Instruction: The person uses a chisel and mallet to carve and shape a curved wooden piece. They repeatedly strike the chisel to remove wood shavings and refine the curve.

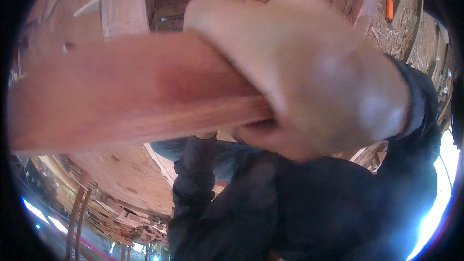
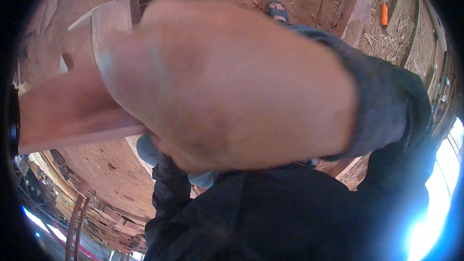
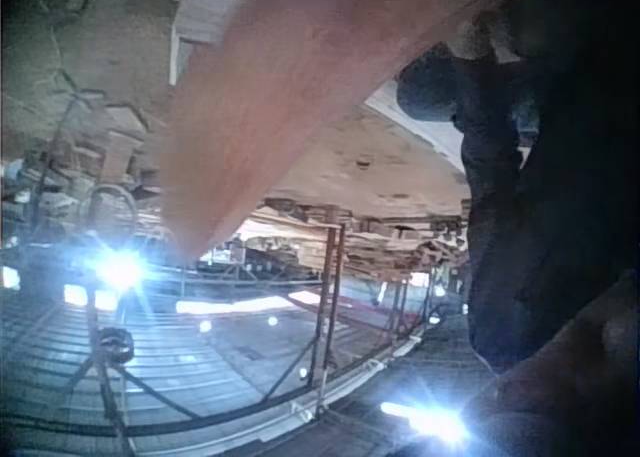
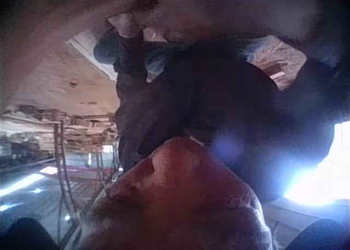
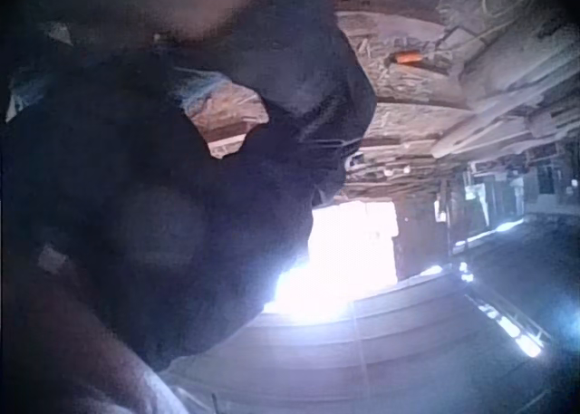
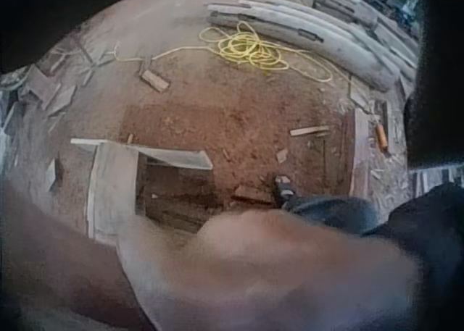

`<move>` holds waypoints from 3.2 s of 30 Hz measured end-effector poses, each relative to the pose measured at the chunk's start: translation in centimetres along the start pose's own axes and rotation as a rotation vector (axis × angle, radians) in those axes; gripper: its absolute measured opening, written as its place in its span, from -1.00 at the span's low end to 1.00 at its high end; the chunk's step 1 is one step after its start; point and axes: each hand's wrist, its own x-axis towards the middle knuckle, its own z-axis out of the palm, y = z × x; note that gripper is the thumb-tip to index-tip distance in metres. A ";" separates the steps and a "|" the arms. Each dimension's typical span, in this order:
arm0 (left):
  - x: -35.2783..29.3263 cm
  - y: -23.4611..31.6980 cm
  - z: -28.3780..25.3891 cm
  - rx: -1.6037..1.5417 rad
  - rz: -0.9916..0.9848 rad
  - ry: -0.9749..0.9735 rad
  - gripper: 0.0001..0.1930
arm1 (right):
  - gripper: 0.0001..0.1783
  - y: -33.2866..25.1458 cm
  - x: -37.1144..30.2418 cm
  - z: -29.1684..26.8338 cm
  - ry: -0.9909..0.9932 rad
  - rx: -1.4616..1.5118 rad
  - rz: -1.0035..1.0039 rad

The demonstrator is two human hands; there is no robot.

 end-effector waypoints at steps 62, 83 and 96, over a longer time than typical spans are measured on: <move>12.1 -0.3 -4.3 -0.345 -0.474 0.409 -0.79 | -0.21 11.2 -18.4 -2.6 0.120 0.488 1.213; 12.1 2.9 -3.4 -0.283 -0.331 0.089 -0.75 | -0.14 10.5 -20.0 -1.7 0.214 0.305 1.253; 8.4 7.2 2.0 -0.271 -0.323 -0.172 -0.80 | -0.44 8.9 -14.5 3.3 0.101 0.222 0.879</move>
